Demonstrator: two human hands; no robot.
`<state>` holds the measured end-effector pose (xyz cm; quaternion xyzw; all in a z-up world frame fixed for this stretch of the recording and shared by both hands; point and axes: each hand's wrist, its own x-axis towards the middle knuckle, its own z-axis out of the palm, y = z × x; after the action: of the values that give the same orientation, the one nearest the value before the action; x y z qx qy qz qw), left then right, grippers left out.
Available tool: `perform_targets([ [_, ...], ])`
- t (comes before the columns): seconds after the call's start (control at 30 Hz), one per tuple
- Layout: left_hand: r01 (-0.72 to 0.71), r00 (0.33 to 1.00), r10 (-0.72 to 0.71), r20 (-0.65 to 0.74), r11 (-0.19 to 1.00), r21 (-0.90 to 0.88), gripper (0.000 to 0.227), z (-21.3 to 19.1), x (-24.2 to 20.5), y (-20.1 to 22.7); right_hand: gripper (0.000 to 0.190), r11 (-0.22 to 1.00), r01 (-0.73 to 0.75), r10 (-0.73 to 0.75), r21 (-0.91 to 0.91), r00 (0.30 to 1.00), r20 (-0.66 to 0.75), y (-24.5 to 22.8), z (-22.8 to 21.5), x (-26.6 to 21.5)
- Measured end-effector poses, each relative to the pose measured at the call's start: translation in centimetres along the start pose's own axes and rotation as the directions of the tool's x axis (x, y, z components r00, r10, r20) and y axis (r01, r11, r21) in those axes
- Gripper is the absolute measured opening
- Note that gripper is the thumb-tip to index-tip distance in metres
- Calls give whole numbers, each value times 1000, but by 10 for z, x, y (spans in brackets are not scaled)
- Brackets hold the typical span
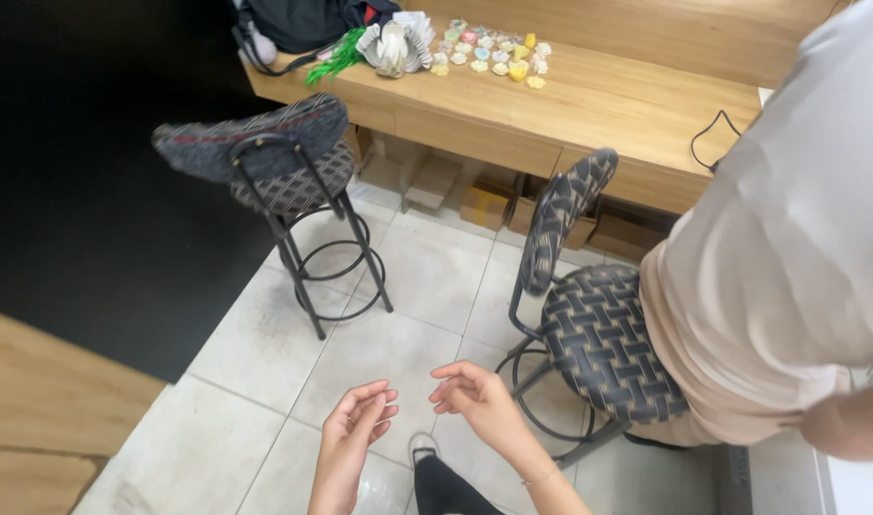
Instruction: The person picks up a blue flower candle from a shelf, examines it, and returns it. They then walk to a table to pick up a white bear candle and a yellow flower candle one at a time, turning each over in their hands before placing them back on the shelf.
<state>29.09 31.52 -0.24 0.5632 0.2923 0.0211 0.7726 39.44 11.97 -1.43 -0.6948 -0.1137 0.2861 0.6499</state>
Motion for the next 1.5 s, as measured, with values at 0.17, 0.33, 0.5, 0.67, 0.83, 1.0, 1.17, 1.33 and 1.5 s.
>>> perform_targets([
  [0.17,9,999,-14,41,994,106,33,13,94,31,26,994,29,-26,108,999,-25,-23,-9,85],
  [0.33,-28,998,19,62,989,144,33,18,164,48,25,989,32,-31,146,999,-9,-41,-18,153],
  [0.5,28,990,-51,133,986,163,33,16,235,25,32,979,127,-114,161,990,-89,-32,-32,196],
  [0.67,46,971,-88,221,981,188,33,57,286,61,29,988,36,8,149,959,-284,-18,-42,220],
  [0.83,31,939,-101,330,978,209,33,110,350,106,35,974,37,85,224,857,-509,-7,-59,261],
  [1.0,-46,860,-59,506,980,192,32,153,418,155,37,942,129,126,310,719,-683,14,-74,318],
  [1.17,-29,805,-67,589,988,153,39,192,490,201,30,925,134,218,354,576,-787,-16,-91,375],
  [1.33,-75,758,-22,651,990,120,46,248,558,239,23,915,229,172,333,524,-834,-98,-117,417],
  [1.5,-269,691,226,686,962,-46,45,310,609,289,26,855,366,183,366,449,-875,-130,-140,448],
])
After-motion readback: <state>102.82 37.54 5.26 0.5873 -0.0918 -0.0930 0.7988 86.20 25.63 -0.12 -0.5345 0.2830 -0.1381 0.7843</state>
